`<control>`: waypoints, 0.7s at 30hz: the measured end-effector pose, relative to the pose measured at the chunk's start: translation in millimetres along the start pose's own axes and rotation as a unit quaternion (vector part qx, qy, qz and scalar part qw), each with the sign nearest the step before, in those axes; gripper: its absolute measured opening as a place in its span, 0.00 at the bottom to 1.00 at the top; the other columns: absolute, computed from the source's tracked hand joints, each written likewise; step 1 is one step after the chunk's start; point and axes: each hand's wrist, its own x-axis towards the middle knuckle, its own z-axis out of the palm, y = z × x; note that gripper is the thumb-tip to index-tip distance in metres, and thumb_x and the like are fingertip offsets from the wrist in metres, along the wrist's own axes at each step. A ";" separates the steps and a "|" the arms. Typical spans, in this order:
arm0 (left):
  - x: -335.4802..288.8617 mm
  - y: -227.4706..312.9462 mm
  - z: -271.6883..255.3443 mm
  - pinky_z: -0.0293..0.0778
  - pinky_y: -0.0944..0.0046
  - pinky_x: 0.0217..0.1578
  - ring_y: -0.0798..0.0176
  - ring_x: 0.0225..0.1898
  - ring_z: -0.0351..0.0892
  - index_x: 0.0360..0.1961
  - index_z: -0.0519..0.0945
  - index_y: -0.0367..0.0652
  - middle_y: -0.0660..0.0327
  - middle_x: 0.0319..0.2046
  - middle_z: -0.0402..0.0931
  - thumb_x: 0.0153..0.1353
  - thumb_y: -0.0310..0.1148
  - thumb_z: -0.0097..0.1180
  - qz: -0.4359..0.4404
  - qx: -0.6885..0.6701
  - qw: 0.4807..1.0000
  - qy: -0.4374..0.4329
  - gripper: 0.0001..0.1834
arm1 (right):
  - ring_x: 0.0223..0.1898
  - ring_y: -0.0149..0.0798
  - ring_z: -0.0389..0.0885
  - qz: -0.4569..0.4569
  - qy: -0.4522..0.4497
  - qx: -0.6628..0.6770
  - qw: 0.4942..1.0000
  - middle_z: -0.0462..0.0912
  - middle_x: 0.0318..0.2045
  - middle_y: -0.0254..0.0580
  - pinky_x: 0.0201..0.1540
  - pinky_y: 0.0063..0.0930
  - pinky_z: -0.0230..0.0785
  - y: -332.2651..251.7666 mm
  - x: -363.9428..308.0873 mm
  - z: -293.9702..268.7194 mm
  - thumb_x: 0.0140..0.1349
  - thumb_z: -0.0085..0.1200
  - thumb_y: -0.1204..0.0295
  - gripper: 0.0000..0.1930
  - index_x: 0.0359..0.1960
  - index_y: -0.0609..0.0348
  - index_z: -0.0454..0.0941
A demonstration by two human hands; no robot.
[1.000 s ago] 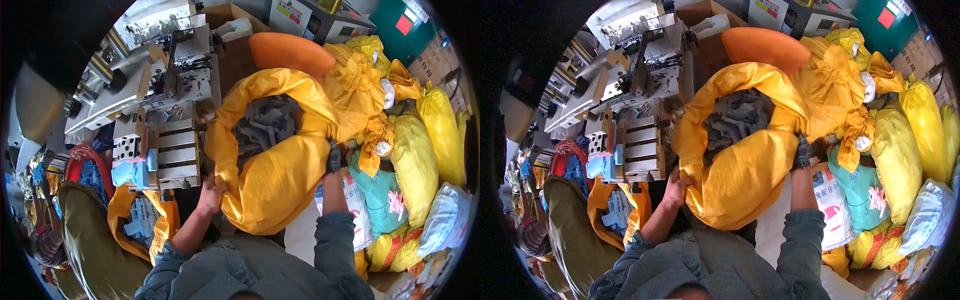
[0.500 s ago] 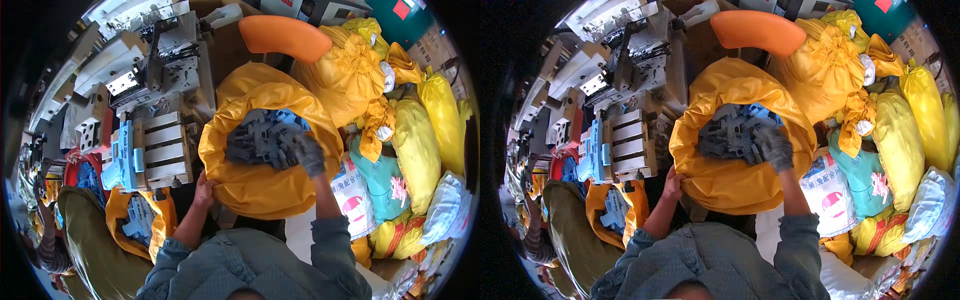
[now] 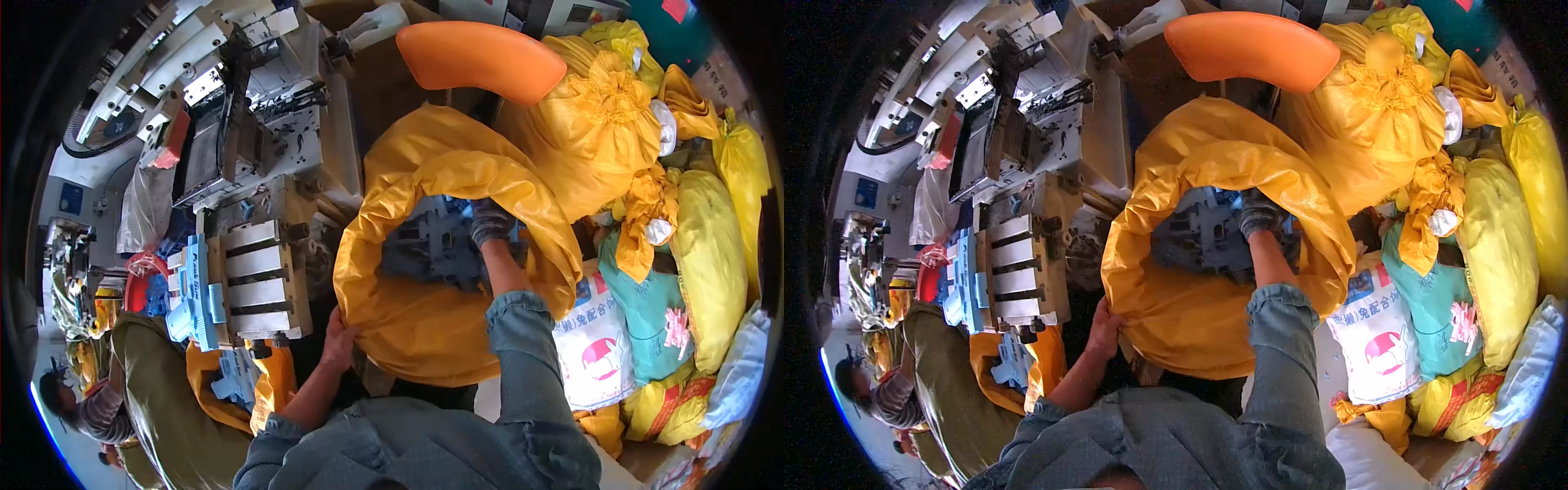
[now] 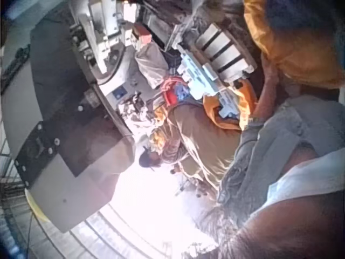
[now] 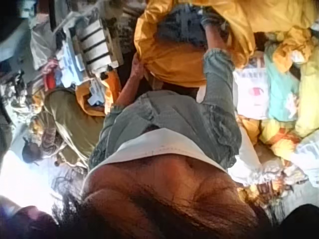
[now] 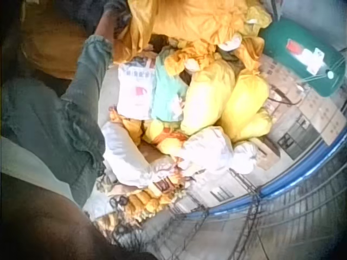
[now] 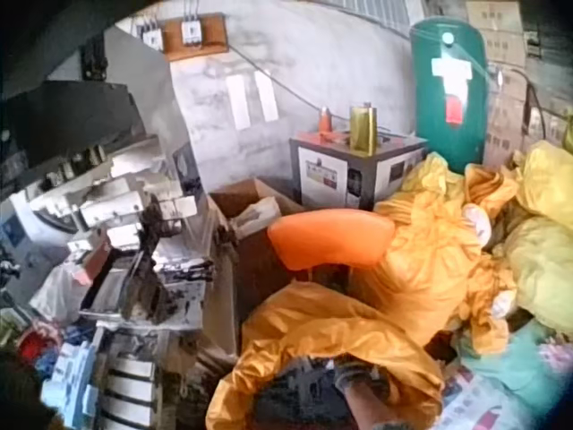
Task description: The person takes toy gun parts from a sack, places them onto the fixture of a printing machine, and places the printed parts into another sack.
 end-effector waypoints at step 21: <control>-91.0 53.6 46.4 0.75 0.67 0.36 0.69 0.35 0.79 0.53 0.70 0.44 0.60 0.41 0.78 0.63 0.39 0.53 -0.011 -0.089 0.979 -0.182 0.19 | 0.26 0.32 0.79 0.167 -0.388 0.679 0.601 0.79 0.32 0.37 0.30 0.27 0.77 -64.0 -241.3 -212.3 0.60 0.56 0.61 0.16 0.42 0.60 0.75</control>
